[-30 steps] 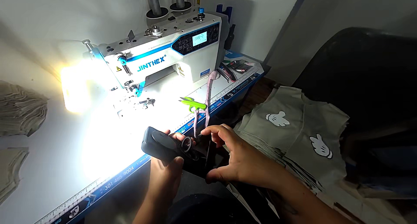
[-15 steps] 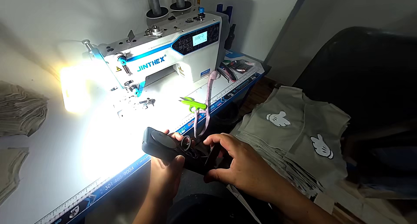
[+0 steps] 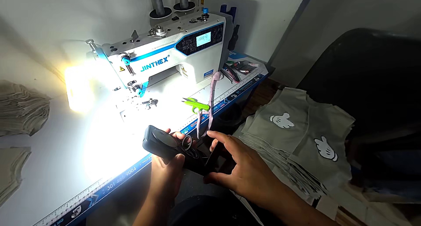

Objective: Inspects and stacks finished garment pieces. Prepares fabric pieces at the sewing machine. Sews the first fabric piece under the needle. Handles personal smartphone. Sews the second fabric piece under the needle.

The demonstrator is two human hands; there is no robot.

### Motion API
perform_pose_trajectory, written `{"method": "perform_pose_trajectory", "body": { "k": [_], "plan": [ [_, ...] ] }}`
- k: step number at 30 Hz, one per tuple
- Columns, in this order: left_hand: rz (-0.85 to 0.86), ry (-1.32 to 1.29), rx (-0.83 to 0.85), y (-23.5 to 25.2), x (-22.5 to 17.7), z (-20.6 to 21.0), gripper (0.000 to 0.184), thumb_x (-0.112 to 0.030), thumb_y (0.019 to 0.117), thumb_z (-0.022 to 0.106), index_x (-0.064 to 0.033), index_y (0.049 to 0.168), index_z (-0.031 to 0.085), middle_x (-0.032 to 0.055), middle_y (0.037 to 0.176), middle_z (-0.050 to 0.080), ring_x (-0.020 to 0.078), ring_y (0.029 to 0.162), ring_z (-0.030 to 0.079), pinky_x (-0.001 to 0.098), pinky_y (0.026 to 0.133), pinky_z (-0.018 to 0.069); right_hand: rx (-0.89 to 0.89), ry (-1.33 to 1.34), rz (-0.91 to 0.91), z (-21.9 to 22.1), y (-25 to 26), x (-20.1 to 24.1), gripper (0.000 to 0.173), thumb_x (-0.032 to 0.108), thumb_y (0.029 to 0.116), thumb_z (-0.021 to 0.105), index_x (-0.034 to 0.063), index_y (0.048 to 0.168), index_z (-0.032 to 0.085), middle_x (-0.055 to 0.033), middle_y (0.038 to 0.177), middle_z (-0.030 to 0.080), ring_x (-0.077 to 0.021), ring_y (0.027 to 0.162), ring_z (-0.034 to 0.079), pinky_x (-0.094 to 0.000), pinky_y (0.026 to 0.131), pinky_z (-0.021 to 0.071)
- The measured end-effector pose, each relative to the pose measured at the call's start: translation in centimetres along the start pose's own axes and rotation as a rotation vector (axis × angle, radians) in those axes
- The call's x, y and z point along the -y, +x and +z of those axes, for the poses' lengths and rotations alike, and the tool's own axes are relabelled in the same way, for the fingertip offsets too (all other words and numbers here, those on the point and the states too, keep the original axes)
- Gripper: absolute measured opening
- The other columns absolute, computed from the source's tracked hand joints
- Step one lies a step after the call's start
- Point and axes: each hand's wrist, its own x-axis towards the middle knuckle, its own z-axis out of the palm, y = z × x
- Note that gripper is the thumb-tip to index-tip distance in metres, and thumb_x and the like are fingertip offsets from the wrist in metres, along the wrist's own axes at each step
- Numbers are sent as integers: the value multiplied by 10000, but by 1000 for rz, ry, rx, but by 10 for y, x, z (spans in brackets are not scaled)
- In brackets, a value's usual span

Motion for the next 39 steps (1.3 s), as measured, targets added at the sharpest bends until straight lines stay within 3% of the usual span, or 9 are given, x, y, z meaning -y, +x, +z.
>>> {"method": "perform_pose_trajectory", "body": {
  "k": [3,7,16,24,31,35,39],
  "plan": [
    [-50,-56,-26,0,0,1,878,-356,671,940,-46,1347,474,126,1117,696,267,1028,718,481,941,599,56,22,-45,-3,2,-6,892,727,806,700,196,1498,511,25,1404,586,-125,1329,516,-368,1077,485],
    [-96,-134,-50,0,-2,3,845,-368,674,943,-34,1307,493,144,1073,708,274,995,734,461,902,617,119,94,-49,-10,2,-4,919,786,794,659,218,1501,509,32,1513,509,-129,1411,452,-375,1115,469],
    [-120,-172,-115,3,-7,8,839,-344,661,946,-43,1288,478,145,1028,720,277,939,750,460,867,629,39,127,-65,-13,3,-14,765,728,839,677,277,1445,558,75,1494,525,-102,1391,477,-361,1095,494],
    [-132,-191,-140,4,-6,8,844,-354,660,946,-46,1290,477,149,1019,719,287,951,748,460,856,631,24,227,-46,-10,2,-25,604,597,905,703,259,1397,609,64,1386,608,-91,1237,596,-309,1024,546],
    [-137,-193,-157,4,-4,7,872,-358,666,948,-43,1310,450,144,1016,712,290,938,750,482,863,631,-22,218,-23,-11,2,-26,514,597,917,687,270,1313,670,70,1388,613,-95,1259,594,-323,1026,554],
    [-146,-191,-171,5,-3,9,909,-352,656,952,-51,1325,415,147,1020,705,297,933,749,490,856,632,-49,208,-15,-10,1,-26,407,524,942,689,253,1244,716,61,1375,621,-86,1269,589,-299,1003,567],
    [-145,-222,-144,5,-1,6,834,-307,674,935,-31,1302,460,146,1000,721,294,936,754,477,849,636,-77,194,-24,-10,2,-25,324,481,962,674,259,1187,742,79,1356,635,-73,1264,589,-284,989,566]
  ]
}}
